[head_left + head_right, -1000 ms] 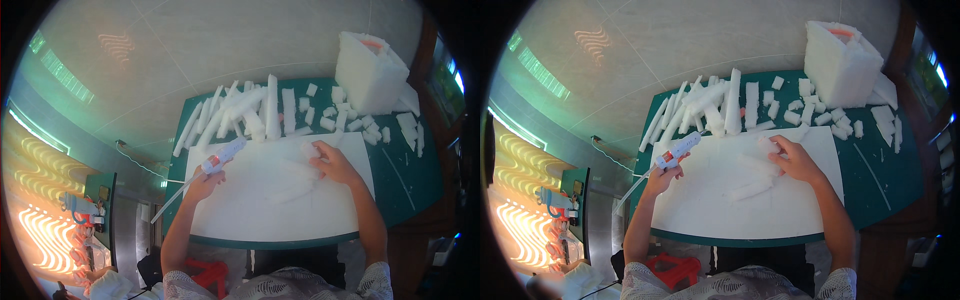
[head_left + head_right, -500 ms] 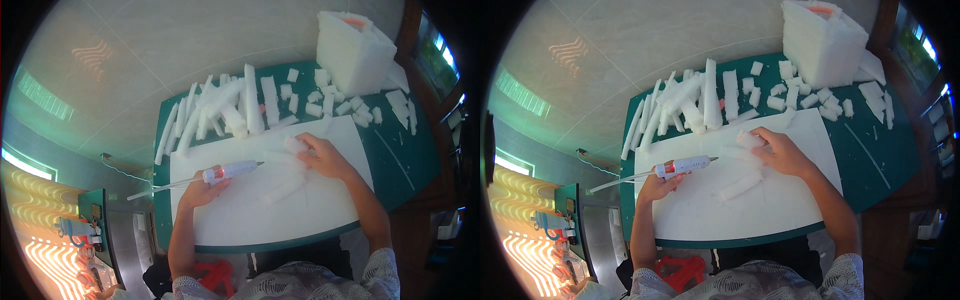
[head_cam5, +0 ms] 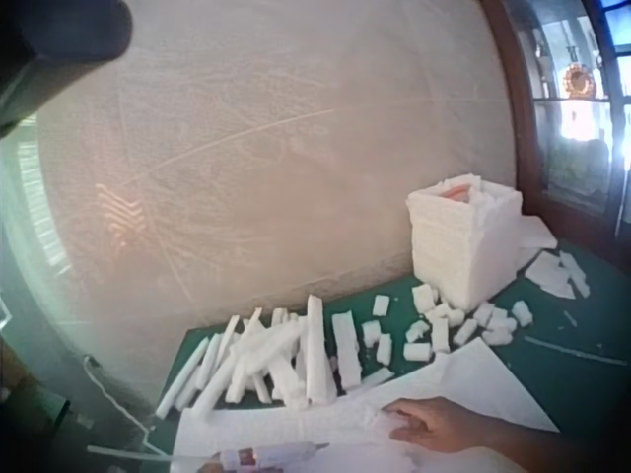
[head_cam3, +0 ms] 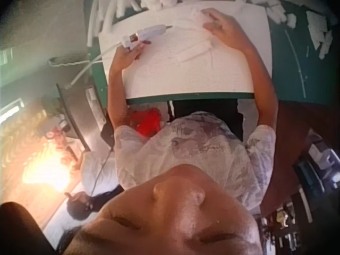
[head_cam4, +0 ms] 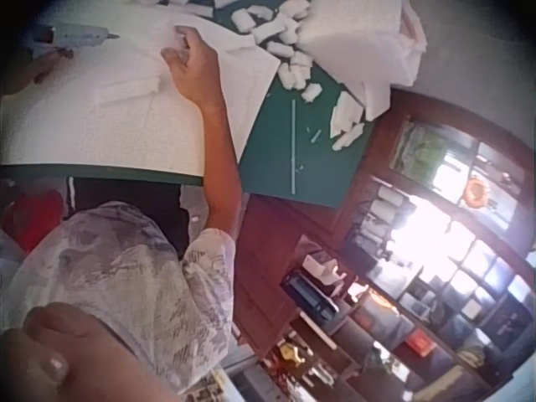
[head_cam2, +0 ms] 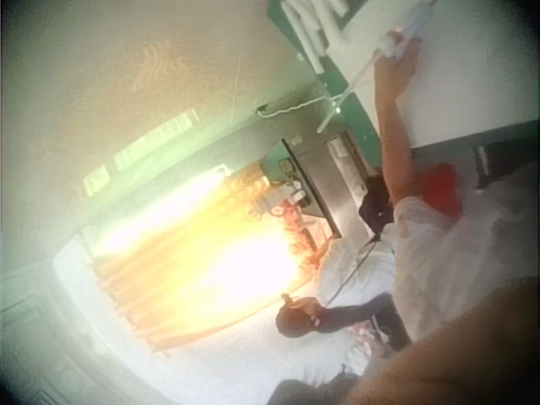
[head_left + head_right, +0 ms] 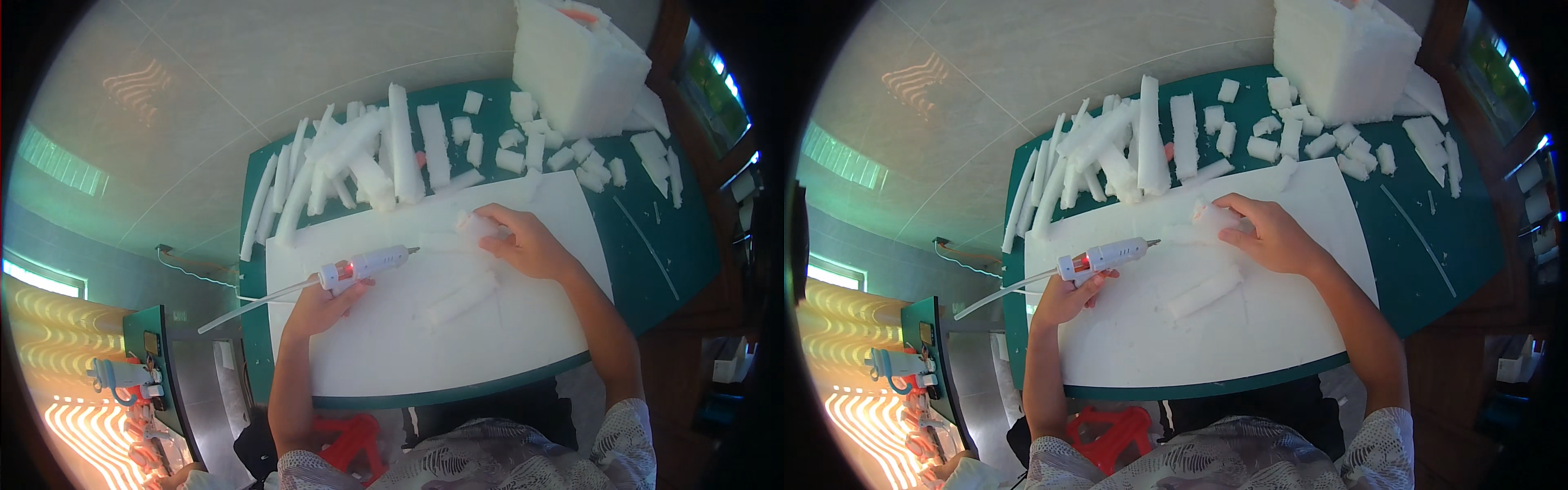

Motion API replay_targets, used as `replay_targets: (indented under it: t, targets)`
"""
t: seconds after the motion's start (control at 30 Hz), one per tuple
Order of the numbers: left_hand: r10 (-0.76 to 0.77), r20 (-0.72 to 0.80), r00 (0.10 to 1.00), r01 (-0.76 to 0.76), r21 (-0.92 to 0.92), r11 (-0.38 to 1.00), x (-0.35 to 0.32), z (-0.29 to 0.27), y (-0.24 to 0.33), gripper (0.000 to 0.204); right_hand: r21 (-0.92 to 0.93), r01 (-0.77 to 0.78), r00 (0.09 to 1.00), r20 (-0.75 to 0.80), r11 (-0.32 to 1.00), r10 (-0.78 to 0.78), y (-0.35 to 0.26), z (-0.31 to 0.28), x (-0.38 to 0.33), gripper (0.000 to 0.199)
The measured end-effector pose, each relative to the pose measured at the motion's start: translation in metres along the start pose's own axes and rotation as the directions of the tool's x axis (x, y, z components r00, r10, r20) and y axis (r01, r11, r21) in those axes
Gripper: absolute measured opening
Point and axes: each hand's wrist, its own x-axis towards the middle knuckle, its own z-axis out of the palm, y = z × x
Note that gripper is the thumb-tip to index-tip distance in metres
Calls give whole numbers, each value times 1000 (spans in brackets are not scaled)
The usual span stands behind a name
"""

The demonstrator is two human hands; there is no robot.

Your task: Gluing foam pieces together using a hot glue gun to assemble a larger structure.

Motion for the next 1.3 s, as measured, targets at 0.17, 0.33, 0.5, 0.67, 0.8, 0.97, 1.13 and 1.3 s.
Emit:
replay_targets:
  t: [0.17,0.33,0.5,0.67,0.8,0.97,1.13,1.3]
  targets:
    - [-23,-56,998,22,-15,1000,0,3,2,24,-18,14,1000,-5,1000,-14,1,1,0,36]
    - [-23,-42,999,22,-11,1000,1,4,1,20,-29,4,1000,-2,1000,-4,1,2,1,35]
    - [-37,-50,998,37,-10,999,1,5,1,18,-60,46,999,5,997,-46,1,3,2,33]
    - [-86,-84,993,85,-11,996,1,6,0,22,-85,60,998,-10,995,-62,1,4,1,32]
    - [-100,-77,992,102,18,995,1,4,-10,23,-105,73,997,-17,992,-75,2,5,0,31]
    - [-78,-93,993,76,-19,997,1,6,-9,24,-98,19,1000,12,995,-18,-2,3,0,33]
    - [-70,-68,995,70,5,998,1,3,-15,25,-95,14,1000,23,995,-12,-4,2,0,33]
    - [-81,-81,993,81,-5,997,2,4,-11,22,-105,26,1000,19,994,-25,-1,2,1,34]
